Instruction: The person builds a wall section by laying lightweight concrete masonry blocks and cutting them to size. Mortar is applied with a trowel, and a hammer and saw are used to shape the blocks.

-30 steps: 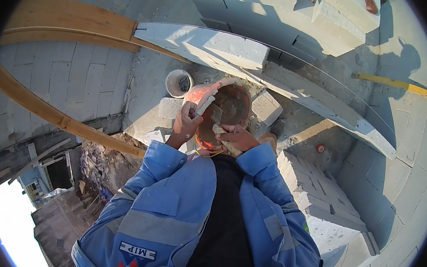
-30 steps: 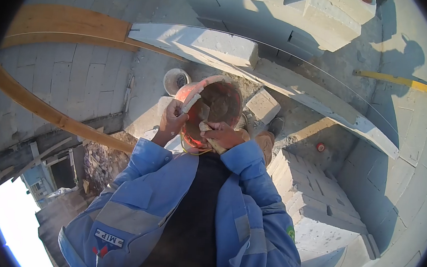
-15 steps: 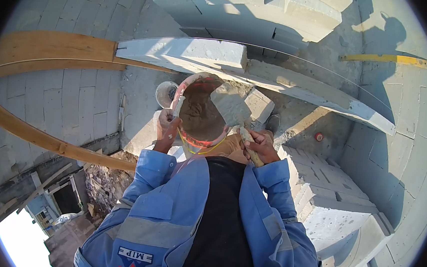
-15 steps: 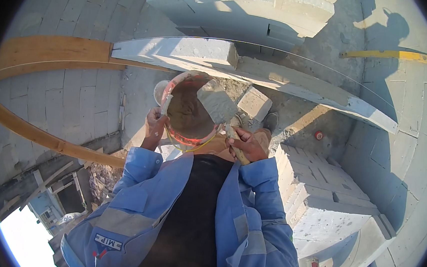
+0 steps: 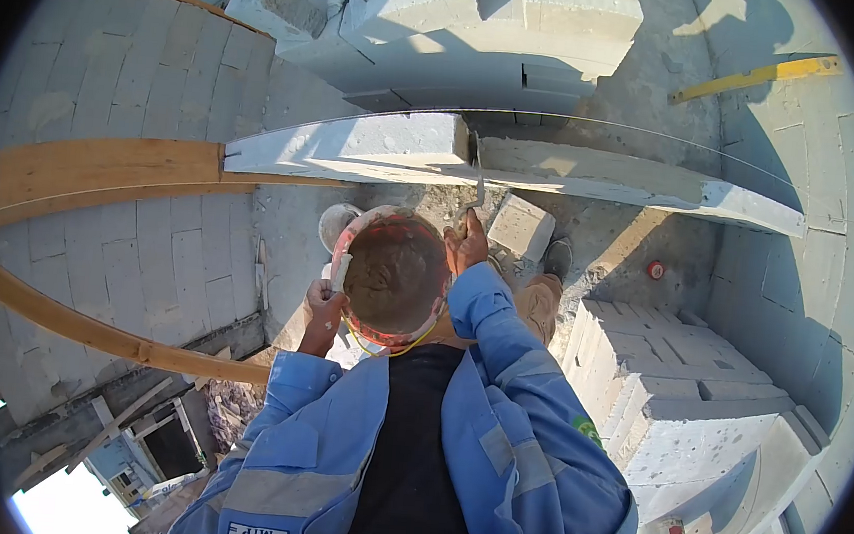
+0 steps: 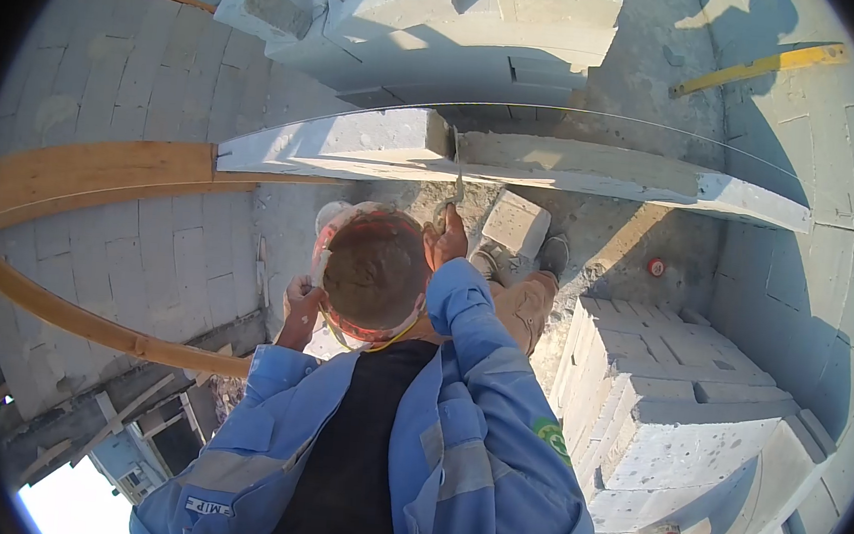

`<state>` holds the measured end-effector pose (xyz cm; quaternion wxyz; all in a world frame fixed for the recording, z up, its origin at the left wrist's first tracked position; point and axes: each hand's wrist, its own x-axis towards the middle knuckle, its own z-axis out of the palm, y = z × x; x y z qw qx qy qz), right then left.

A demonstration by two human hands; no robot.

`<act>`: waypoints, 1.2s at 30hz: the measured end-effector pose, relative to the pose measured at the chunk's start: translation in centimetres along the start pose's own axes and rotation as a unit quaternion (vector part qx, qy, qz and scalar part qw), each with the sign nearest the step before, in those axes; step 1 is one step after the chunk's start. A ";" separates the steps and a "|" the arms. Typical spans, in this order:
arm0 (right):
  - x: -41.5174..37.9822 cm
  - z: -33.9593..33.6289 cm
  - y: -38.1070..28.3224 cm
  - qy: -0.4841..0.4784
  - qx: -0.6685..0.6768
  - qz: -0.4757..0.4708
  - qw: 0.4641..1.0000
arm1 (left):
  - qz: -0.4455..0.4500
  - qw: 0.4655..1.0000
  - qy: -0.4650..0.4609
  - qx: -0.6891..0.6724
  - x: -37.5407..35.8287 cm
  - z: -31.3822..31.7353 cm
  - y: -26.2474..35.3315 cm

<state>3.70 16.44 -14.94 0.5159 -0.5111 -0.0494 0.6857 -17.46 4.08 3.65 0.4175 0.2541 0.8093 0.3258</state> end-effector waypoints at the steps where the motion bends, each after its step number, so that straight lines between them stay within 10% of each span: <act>1: -0.9 0.4 0.6 -0.014 -0.183 -0.107 0.977 | 0.006 1.000 0.000 0.000 0.2 -0.1 0.2; 3: -2.0 1.0 1.4 -0.004 -0.402 -0.252 0.880 | 0.006 1.000 0.003 -0.002 0.0 -0.2 0.1; 13: -11.0 7.6 -5.8 -0.010 -0.494 -0.294 0.818 | 0.007 1.000 -0.013 0.021 1.3 1.3 -0.9; 18: -7.9 4.9 -3.4 0.018 -0.343 -0.321 0.883 | 0.018 0.999 -0.036 -0.019 1.1 1.3 -0.5; 23: -4.0 4.5 -5.0 -0.028 -0.167 -0.071 0.983 | 0.016 0.999 -0.041 0.008 0.4 1.6 0.0; 32: -7.6 4.7 -5.4 -0.040 -0.403 -0.207 0.891 | 0.013 0.999 -0.049 0.008 1.2 2.1 -1.6; 36: -9.5 2.7 -6.0 -0.063 -0.313 -0.219 0.922 | 0.001 0.998 -0.046 0.045 0.7 1.9 -0.6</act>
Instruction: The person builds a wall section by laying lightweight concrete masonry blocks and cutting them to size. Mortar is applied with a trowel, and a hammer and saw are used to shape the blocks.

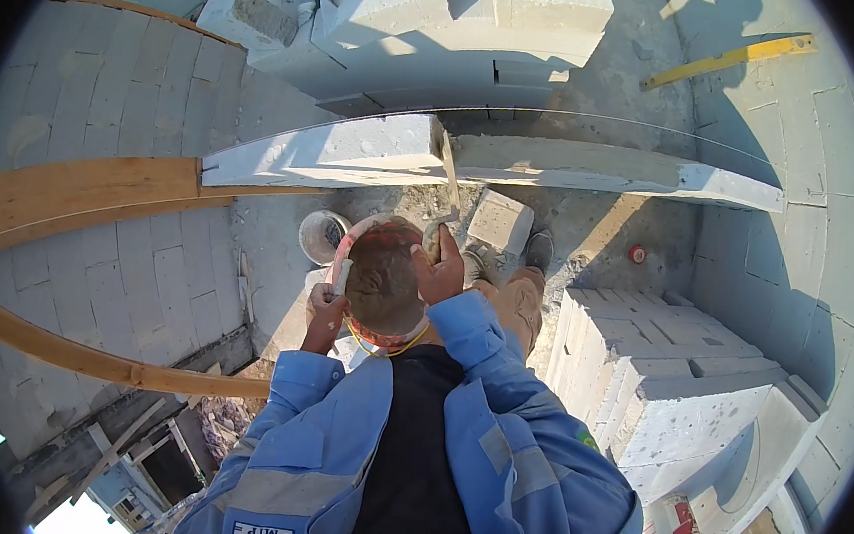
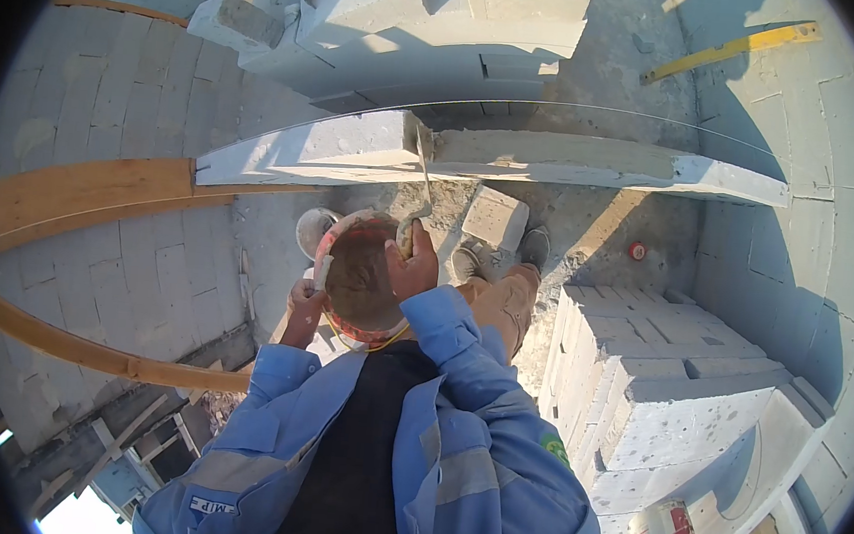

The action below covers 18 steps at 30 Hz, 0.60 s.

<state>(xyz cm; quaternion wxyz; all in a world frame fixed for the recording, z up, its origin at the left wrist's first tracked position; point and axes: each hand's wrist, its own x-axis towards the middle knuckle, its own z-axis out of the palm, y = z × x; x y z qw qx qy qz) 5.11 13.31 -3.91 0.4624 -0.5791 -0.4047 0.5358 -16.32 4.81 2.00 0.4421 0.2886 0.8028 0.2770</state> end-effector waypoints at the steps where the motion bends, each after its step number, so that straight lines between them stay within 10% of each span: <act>1: -0.1 -0.2 0.2 0.042 0.028 0.010 0.999 | -0.010 1.000 0.010 0.009 -0.2 0.0 0.3; 14: 0.8 2.0 6.1 -0.017 -0.167 0.065 0.984 | -0.022 1.000 0.015 0.006 -0.7 -1.1 0.0; 17: -0.5 0.9 5.9 0.130 0.416 0.368 0.821 | 0.013 0.999 0.016 0.040 0.7 -0.3 -0.3; 18: 0.1 0.6 6.7 0.131 0.415 0.368 0.822 | 0.009 0.999 0.005 0.040 0.6 0.0 0.1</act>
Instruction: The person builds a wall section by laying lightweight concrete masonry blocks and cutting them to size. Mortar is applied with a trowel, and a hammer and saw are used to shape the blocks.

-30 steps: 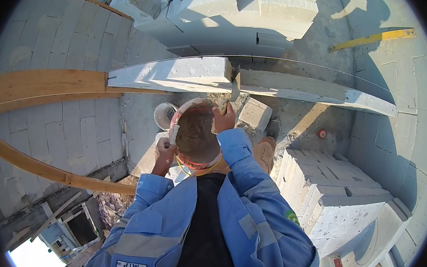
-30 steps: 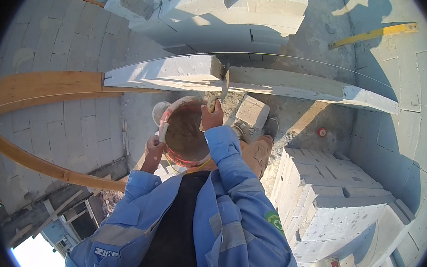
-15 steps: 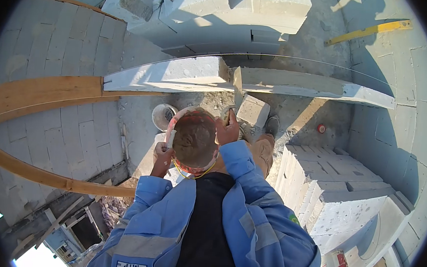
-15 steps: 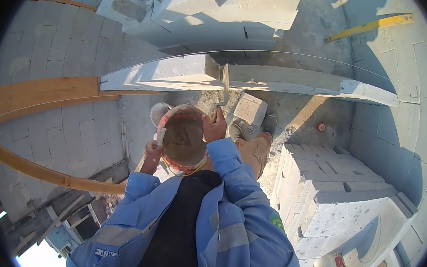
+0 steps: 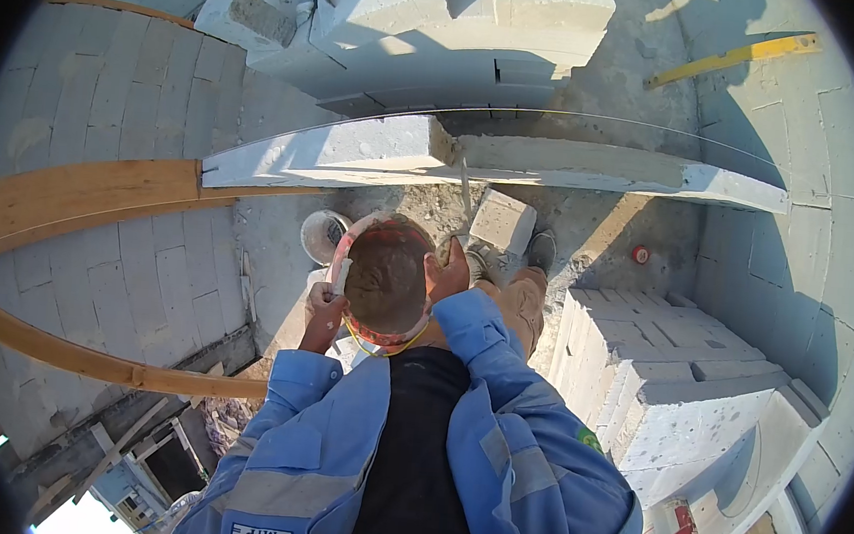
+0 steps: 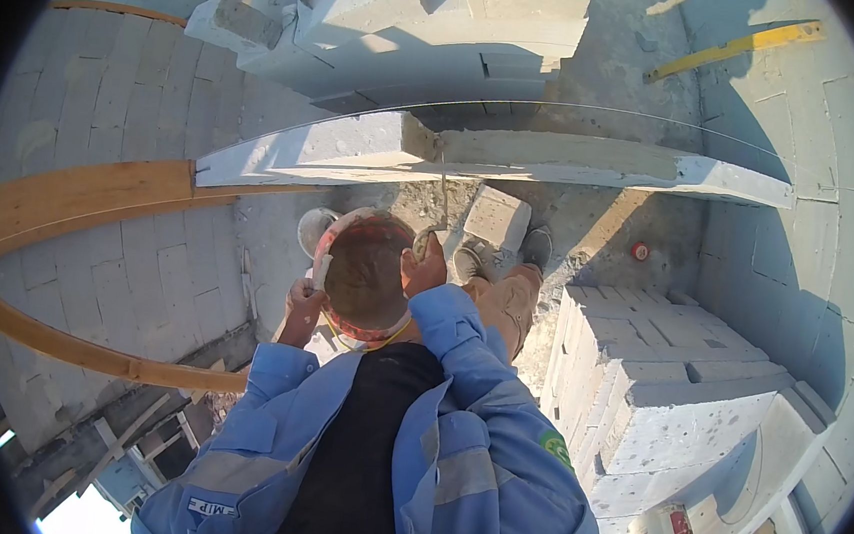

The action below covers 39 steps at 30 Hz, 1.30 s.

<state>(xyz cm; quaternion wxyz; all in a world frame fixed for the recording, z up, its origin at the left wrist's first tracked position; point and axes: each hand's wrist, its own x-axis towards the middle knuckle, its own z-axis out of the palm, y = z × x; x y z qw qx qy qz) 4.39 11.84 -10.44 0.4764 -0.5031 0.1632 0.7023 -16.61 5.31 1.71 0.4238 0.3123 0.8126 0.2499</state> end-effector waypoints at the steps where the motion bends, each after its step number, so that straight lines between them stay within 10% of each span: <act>1: 1.6 0.1 -0.6 -0.016 -0.255 -0.199 0.946 | -0.003 1.000 -0.010 0.001 0.0 0.1 0.4; 2: 3.1 0.3 -1.1 -0.032 -0.481 -0.376 0.791 | -0.004 1.000 -0.008 0.002 -0.3 0.2 0.9; 8: 6.6 3.9 -3.3 -0.122 -0.416 -0.237 0.869 | 0.006 1.000 -0.001 0.003 -0.4 -0.3 -0.6; 11: 4.5 3.7 -1.8 -0.110 -0.458 -0.385 0.793 | 0.002 1.000 0.001 -0.007 -0.9 0.1 0.4; 20: -8.4 6.2 -4.7 -0.084 -0.549 -0.451 0.699 | 0.025 1.000 -0.018 0.002 1.1 2.2 -0.3; 24: -5.0 6.5 -3.4 -0.045 -0.477 -0.373 0.795 | 0.026 1.000 -0.012 0.007 0.6 1.4 -0.1; 32: -9.4 7.9 -0.5 -0.108 -0.561 -0.403 0.715 | 0.000 1.000 -0.014 -0.027 0.4 1.6 -0.7; 39: -5.2 5.7 -2.7 -0.042 -0.481 -0.431 0.763 | 0.018 0.999 -0.029 -0.024 1.4 2.6 -1.3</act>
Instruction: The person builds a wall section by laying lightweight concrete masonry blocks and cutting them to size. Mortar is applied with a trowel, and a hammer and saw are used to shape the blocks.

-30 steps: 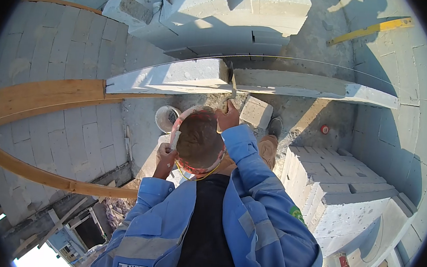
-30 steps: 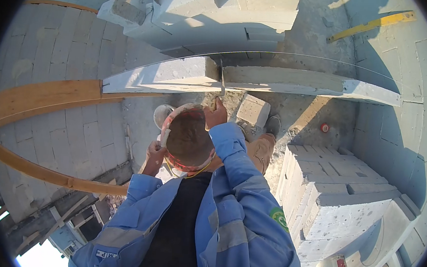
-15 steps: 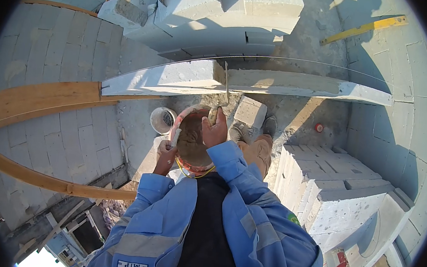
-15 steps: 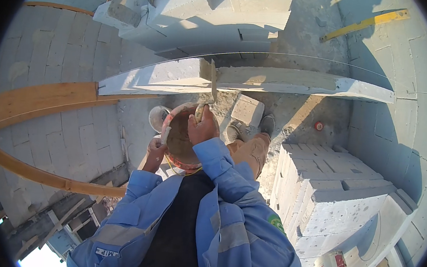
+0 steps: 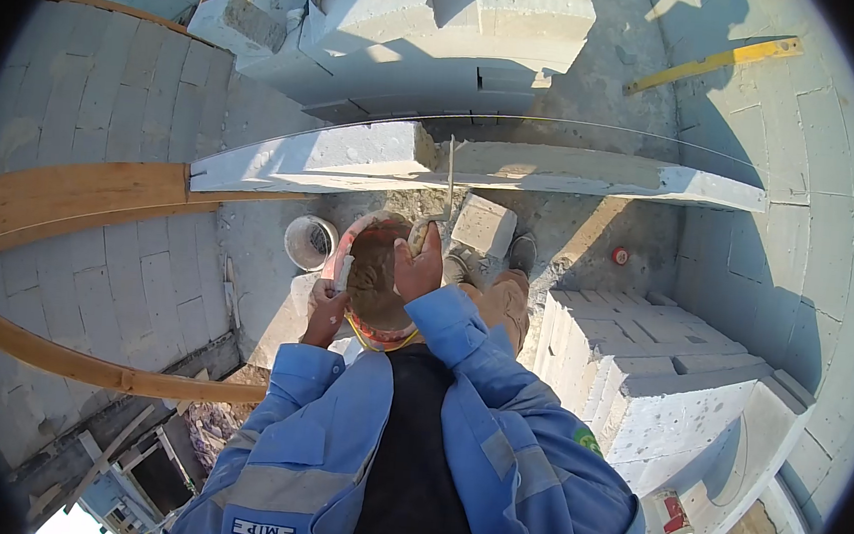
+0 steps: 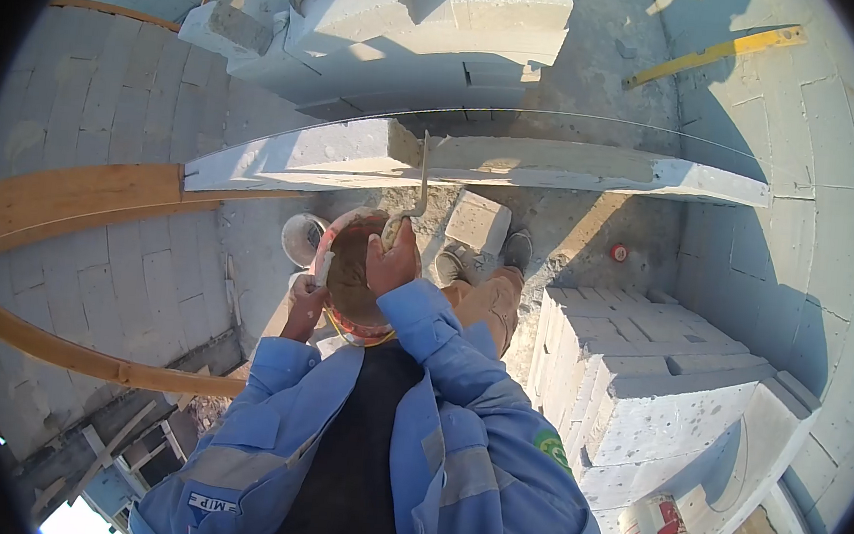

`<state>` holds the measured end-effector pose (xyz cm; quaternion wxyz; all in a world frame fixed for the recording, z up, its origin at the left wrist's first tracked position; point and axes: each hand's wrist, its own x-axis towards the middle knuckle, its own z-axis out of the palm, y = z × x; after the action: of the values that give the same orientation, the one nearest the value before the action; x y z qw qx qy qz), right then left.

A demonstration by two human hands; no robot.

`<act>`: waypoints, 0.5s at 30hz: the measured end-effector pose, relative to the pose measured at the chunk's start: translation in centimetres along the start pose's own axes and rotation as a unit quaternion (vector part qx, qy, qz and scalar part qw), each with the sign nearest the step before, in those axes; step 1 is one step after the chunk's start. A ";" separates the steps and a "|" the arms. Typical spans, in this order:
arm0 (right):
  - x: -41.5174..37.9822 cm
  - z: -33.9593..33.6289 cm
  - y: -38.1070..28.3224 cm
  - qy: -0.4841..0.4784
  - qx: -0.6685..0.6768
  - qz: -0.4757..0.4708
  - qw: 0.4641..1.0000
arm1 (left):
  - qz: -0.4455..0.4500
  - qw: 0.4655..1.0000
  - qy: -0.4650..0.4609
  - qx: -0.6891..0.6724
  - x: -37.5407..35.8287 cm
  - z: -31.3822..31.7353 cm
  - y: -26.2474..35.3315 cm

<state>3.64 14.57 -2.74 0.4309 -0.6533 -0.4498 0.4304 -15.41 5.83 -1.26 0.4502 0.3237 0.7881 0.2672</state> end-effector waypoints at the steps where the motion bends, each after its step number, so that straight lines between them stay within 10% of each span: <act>1: 1.0 0.7 0.3 -0.005 0.015 0.051 0.999 | 0.002 1.000 0.001 0.000 -0.3 0.2 0.1; 15: -4.7 -10.4 3.6 -0.221 -0.096 0.146 0.960 | -0.007 0.998 -0.063 0.027 1.1 5.1 0.9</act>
<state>13.24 7.37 -2.67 0.1891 -0.6386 -0.4728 0.5769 -11.11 7.90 -3.53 0.4916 0.3462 0.7676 0.2220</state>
